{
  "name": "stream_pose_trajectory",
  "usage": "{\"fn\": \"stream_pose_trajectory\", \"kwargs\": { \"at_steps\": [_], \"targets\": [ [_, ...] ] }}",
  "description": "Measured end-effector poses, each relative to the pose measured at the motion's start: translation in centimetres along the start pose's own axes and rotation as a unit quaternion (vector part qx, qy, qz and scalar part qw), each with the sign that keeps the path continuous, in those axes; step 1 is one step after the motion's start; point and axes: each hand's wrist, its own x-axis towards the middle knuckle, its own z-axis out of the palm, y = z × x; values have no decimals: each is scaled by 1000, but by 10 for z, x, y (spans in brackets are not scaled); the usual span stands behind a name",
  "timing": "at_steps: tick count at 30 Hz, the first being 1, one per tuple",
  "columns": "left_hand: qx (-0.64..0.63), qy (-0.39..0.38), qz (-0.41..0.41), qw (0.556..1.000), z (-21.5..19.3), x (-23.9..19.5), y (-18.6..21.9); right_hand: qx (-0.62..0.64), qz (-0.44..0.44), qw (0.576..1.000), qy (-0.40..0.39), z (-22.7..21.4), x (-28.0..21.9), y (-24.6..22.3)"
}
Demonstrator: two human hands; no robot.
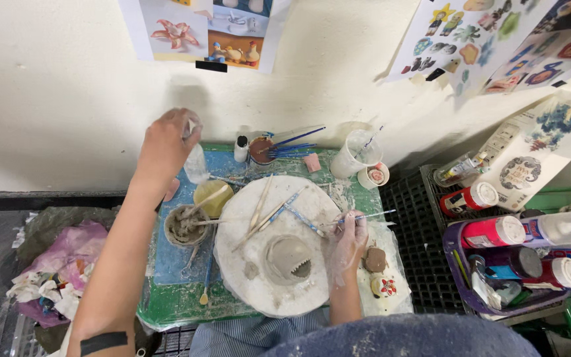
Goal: The person uses sculpting tools and a brush to shape and detail a clay shark sculpture sitting on a rotating wheel.
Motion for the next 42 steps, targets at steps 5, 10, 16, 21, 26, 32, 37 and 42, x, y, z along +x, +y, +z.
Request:
{"fn": "stream_pose_trajectory", "kwargs": {
  "at_steps": [5,10,16,21,26,32,37,42],
  "targets": [
    [139,39,40,989,23,6,-12,20,-13,1000,-7,4,-3,0],
    [133,-9,-58,989,22,-3,-24,-3,-84,996,-3,0,-9,3],
    [102,2,-4,995,-12,-31,9,-15,-149,989,-18,-33,-18,-8],
    [47,95,-20,994,-9,-121,63,-94,-170,980,-42,-74,-56,-10],
    [-128,34,31,991,42,-222,126,-152,-138,976,-68,-97,-91,7],
    [-126,31,20,991,81,-257,149,-148,-101,973,-148,-105,-99,24],
    [-125,30,29,991,88,-263,149,-153,-133,954,-219,-106,-108,35],
    [-120,12,7,993,89,-267,151,-132,-126,965,-187,-99,-110,40]
  ]
}}
